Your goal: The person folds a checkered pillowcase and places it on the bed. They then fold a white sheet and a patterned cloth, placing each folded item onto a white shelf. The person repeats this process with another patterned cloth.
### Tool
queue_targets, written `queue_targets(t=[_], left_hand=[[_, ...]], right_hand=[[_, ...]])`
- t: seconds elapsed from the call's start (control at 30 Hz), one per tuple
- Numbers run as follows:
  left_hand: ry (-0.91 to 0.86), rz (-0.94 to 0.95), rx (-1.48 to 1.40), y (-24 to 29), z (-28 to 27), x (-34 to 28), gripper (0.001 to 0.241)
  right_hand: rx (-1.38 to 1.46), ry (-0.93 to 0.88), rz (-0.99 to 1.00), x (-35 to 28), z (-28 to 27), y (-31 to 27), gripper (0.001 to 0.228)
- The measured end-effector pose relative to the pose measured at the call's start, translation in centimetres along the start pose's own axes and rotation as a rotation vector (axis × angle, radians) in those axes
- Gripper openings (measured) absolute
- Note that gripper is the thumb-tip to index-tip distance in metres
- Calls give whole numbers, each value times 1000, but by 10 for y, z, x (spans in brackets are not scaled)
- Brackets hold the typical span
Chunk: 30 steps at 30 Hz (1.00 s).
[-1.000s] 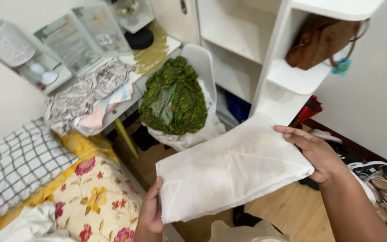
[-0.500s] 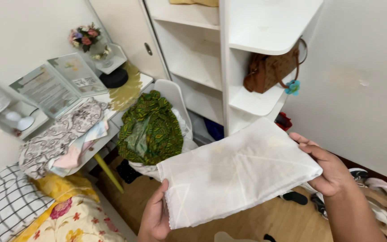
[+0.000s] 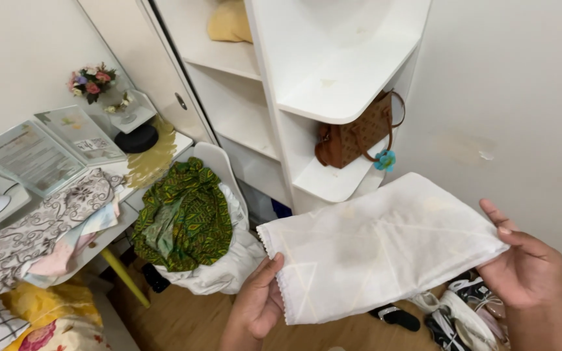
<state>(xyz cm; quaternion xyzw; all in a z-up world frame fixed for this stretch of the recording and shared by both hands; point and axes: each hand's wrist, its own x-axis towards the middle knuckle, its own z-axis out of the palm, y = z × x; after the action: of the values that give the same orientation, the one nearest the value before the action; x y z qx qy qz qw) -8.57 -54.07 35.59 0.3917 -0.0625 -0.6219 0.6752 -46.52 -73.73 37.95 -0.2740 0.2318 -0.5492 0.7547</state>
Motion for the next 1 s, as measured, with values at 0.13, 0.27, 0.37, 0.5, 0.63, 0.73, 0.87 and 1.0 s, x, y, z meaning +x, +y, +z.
queue_targets(t=[0.13, 0.27, 0.37, 0.5, 0.63, 0.73, 0.87, 1.0], left_hand=[[5, 19, 5, 4, 45, 5, 55], [-54, 130, 17, 22, 65, 17, 56], [-53, 189, 56, 43, 76, 24, 55], [-48, 246, 116, 76, 89, 43, 52], [-96, 328, 225, 125, 127, 73, 49], [-284, 431, 193, 162, 150, 125, 67], [24, 369, 429, 193, 183, 154, 84], [151, 589, 869, 186, 165, 163, 88]], right_hand=[[-81, -9, -49, 25, 6, -26, 59], [-78, 18, -66, 52, 24, -32, 55], [-50, 17, -81, 79, 33, -30, 55], [-82, 23, -100, 115, 65, -34, 55], [-229, 35, -109, 187, 108, -58, 51], [-168, -82, -214, 261, 147, -83, 43], [-144, -31, -347, 312, 182, -83, 41], [-681, 328, -254, 310, 189, -53, 47]])
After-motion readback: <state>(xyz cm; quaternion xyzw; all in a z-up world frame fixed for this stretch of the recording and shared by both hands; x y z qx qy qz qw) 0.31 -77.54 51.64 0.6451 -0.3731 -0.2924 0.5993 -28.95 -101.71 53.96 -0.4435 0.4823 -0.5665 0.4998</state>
